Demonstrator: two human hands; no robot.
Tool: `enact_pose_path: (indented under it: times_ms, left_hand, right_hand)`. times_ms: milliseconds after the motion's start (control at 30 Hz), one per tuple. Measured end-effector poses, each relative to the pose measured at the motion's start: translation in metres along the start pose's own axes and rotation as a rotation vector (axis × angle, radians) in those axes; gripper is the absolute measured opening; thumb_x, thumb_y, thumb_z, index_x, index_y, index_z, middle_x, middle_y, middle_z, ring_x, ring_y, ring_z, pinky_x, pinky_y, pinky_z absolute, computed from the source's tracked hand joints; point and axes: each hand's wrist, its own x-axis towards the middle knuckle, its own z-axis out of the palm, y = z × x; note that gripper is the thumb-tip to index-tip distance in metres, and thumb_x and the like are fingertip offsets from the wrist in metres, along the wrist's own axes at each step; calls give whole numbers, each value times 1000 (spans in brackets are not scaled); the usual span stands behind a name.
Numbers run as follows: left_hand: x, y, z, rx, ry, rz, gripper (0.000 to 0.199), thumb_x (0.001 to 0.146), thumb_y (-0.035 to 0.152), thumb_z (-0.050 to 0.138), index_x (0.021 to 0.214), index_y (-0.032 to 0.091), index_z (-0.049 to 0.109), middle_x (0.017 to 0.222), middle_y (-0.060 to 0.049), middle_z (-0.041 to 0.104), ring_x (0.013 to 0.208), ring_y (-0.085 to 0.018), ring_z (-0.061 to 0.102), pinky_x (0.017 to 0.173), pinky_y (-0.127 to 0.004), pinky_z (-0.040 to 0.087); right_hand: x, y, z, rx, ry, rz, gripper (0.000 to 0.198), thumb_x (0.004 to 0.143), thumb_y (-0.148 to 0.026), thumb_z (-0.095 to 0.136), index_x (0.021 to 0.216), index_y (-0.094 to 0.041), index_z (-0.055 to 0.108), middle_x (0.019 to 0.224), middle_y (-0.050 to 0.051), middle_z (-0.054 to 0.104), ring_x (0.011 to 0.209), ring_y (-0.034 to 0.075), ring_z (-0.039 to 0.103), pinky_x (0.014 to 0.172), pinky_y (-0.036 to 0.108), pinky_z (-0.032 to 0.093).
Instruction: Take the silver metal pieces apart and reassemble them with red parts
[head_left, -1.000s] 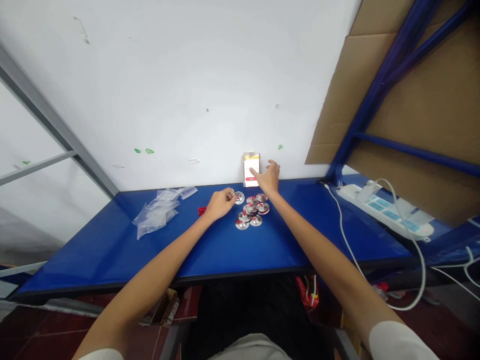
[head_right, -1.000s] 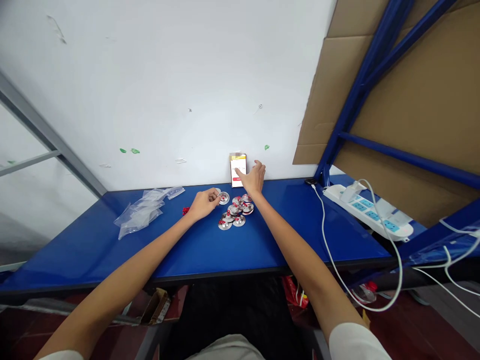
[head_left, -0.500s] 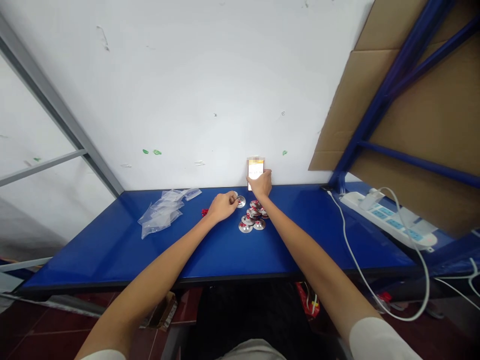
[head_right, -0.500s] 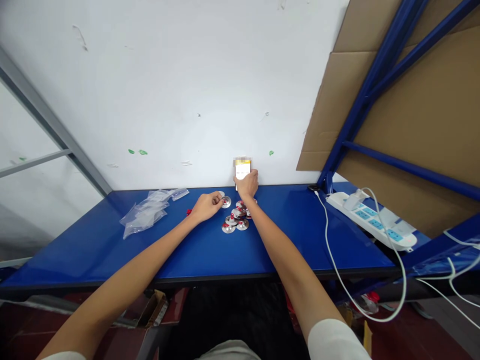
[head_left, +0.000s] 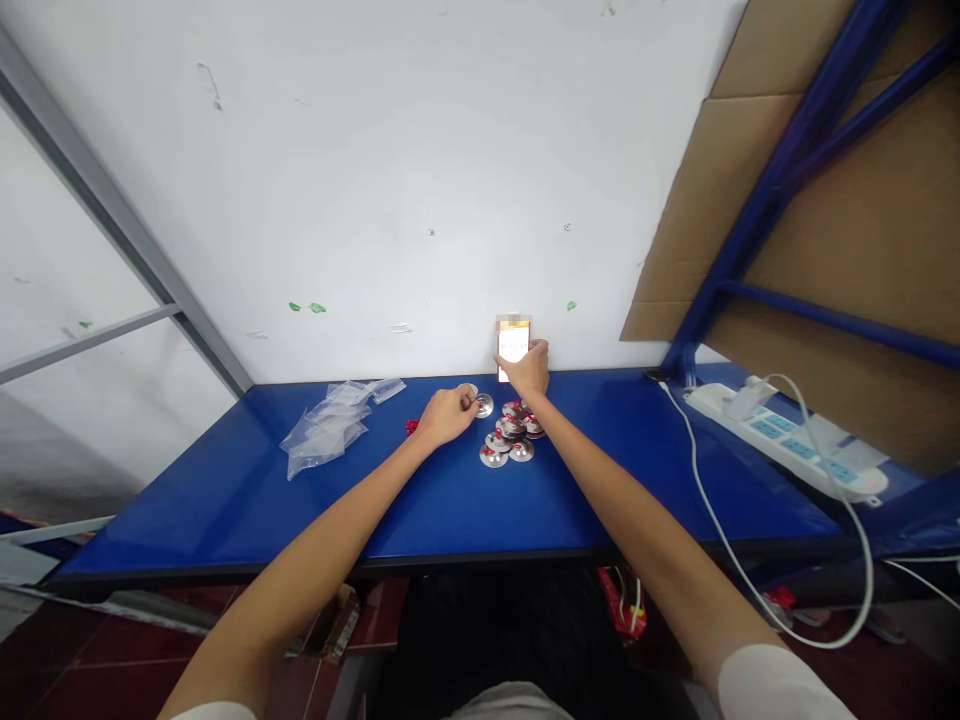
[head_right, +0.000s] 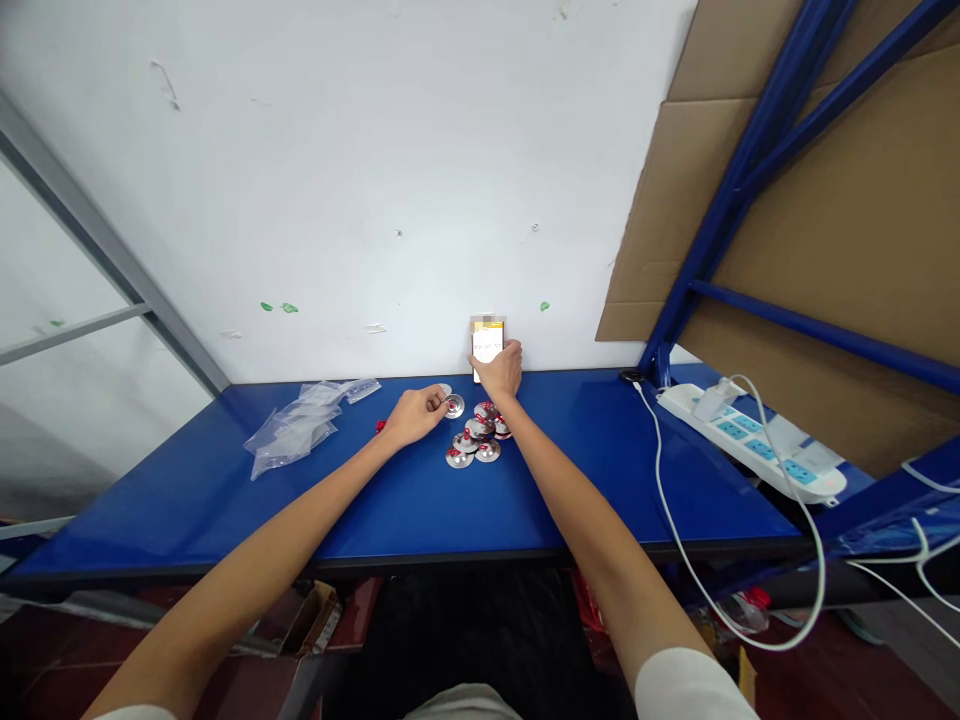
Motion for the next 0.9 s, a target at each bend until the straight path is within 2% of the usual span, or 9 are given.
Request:
enact_pose_path:
  times_ms: [100,200,267,400,467,600,733,900]
  left_hand:
    - [0,-1,-2,0,15,-7,12,97,30,62,87,24,66,76,0,73,68,-19,68,64,-29,44]
    - [2,-2,-4,-4,40,-22,12,96,30,62,87,24,66,76,0,74,68,-19,67,65,-29,45]
    - [2,-2,-6,-4,56,-36,11,95,29,62,86,24,66,75,0,73,68,-19,67,64,-29,45]
    - [3,-4,-8,-64,86,-66,13,96,31,62,86,24,64,75,1,73,66,-17,67,64,-29,46]
    - [4,-6,-7,-115,96,-84,14,98,34,61,89,24,64,75,1,74,65,-17,67,66,-29,49]
    - [5,-8,-8,-153,95,-105,14,99,36,60,92,24,63,79,0,77,66,-17,69,69,-29,51]
    - [5,-6,-10,-73,94,-74,12,98,33,61,90,24,63,78,0,76,69,-18,69,71,-30,51]
    - [4,0,-13,-29,83,-68,11,98,32,61,90,24,64,79,-1,76,70,-19,68,69,-30,48]
  right_hand:
    - [-2,9,-14,-1,37,-139,86,74,-54,90,135,-18,41,133,22,59,125,39,58,108,52,49]
    - [-4,12,-36,36,31,-274,73,84,-52,82,135,-18,44,130,21,61,123,36,58,109,51,48]
    - [-6,9,-49,73,-6,-315,60,89,-48,76,133,-18,47,124,17,64,116,33,62,103,47,51]
    - [-16,-2,-64,97,-291,-357,26,98,-39,65,118,-23,59,97,5,71,89,25,67,88,37,53]
    - [-24,-7,-65,106,-429,-424,15,101,-36,62,110,-23,64,96,4,73,92,23,68,89,34,52]
    - [-35,-13,-61,132,-555,-570,26,102,-35,63,125,-22,64,119,8,73,110,25,67,100,36,52]
    - [-29,-8,-58,15,-450,-612,39,100,-20,55,139,-19,57,139,15,65,126,30,60,112,44,48]
    - [-15,1,-59,-65,-441,-632,69,93,-12,56,159,-12,38,141,17,63,128,35,56,116,50,45]
